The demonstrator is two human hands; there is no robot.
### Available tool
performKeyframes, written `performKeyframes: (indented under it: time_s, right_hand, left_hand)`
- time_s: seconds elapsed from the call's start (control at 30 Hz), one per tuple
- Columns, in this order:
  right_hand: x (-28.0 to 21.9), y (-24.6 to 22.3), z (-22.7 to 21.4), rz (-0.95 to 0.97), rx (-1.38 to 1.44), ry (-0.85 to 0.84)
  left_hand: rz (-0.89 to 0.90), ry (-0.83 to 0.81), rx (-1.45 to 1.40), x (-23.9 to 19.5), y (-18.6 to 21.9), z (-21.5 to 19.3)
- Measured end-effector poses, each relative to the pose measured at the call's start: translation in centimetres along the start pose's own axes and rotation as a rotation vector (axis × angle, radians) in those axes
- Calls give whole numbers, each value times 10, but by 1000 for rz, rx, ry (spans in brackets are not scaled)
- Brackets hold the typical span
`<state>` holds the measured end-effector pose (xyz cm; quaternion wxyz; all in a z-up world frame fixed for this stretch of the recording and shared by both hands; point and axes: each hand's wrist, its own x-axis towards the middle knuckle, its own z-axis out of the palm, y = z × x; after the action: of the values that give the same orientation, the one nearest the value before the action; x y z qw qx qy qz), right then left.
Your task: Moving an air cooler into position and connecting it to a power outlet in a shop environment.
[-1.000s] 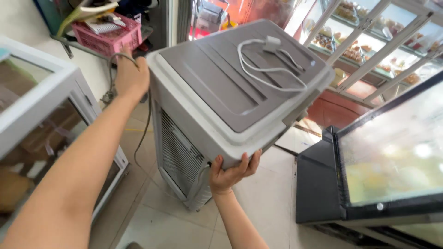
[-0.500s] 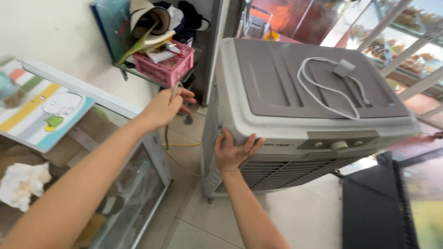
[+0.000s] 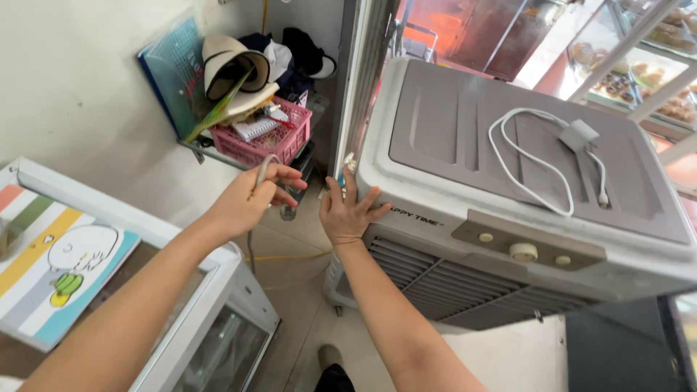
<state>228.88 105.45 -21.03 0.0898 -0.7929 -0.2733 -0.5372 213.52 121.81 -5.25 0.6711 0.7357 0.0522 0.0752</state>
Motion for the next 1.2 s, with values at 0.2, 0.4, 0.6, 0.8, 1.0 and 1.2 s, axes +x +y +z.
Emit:
performKeyframes:
  time_s: [0.2,0.4,0.6,0.8,1.0,1.2]
  right_hand:
    - [26,-7,51,-68,86,-72]
    - [60,-20,15,65,658,-417]
    - [79,-52,77,1447,1705,-1342]
    - [141,-35,171,2406,2085,-671]
    - [206,-45,233,2384,1725,-350]
    - [289,-83,243,1693,2021,-444]
  left_hand:
    - [53,21,92,68,9,-44]
    - [22,-62,256,101,39,-42]
    - [-58,-149,349,100,54,-61]
    - [2,-64,182,78,31,-99]
    - [-68,-150,552,37,-6,-114]
    - [-402,-168,548,42,-71,-124]
